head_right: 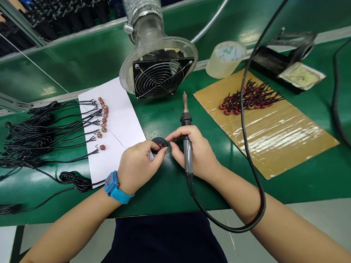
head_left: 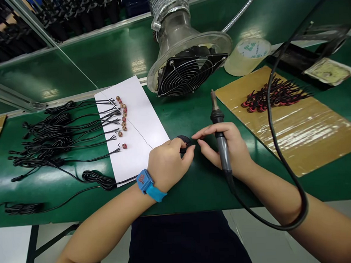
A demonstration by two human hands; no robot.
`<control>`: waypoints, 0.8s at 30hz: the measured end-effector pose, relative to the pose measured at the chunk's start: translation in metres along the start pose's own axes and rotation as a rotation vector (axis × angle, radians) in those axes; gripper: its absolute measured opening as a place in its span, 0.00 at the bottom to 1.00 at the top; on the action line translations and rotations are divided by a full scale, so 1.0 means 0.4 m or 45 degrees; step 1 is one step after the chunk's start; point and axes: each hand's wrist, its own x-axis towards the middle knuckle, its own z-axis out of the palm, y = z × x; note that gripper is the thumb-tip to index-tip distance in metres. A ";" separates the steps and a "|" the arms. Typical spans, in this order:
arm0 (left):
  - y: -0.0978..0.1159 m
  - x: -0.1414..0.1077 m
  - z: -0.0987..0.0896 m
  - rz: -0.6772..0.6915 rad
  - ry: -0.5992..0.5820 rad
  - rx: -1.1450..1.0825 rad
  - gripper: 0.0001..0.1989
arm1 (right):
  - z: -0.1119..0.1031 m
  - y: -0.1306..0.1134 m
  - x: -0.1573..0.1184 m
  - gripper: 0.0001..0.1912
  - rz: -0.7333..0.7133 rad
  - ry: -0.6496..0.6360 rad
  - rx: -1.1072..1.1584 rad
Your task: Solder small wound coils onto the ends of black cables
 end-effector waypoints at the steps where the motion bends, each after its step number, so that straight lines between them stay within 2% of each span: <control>1: 0.000 0.001 -0.003 -0.012 -0.019 -0.011 0.09 | 0.004 0.000 -0.002 0.15 -0.007 -0.012 0.010; 8: -0.007 0.006 -0.042 -0.178 -0.223 -0.191 0.09 | 0.031 -0.012 -0.004 0.14 0.034 0.027 0.018; 13: -0.022 0.008 -0.045 -0.219 -0.284 -0.337 0.10 | 0.035 -0.003 -0.004 0.15 -0.123 0.098 -0.161; 20: -0.030 0.010 -0.047 -0.182 -0.316 -0.294 0.08 | 0.016 0.025 -0.024 0.17 -0.448 -0.171 -0.355; 24: -0.036 0.010 -0.043 -0.108 -0.319 -0.315 0.09 | 0.008 0.016 -0.024 0.17 -0.514 -0.183 -0.417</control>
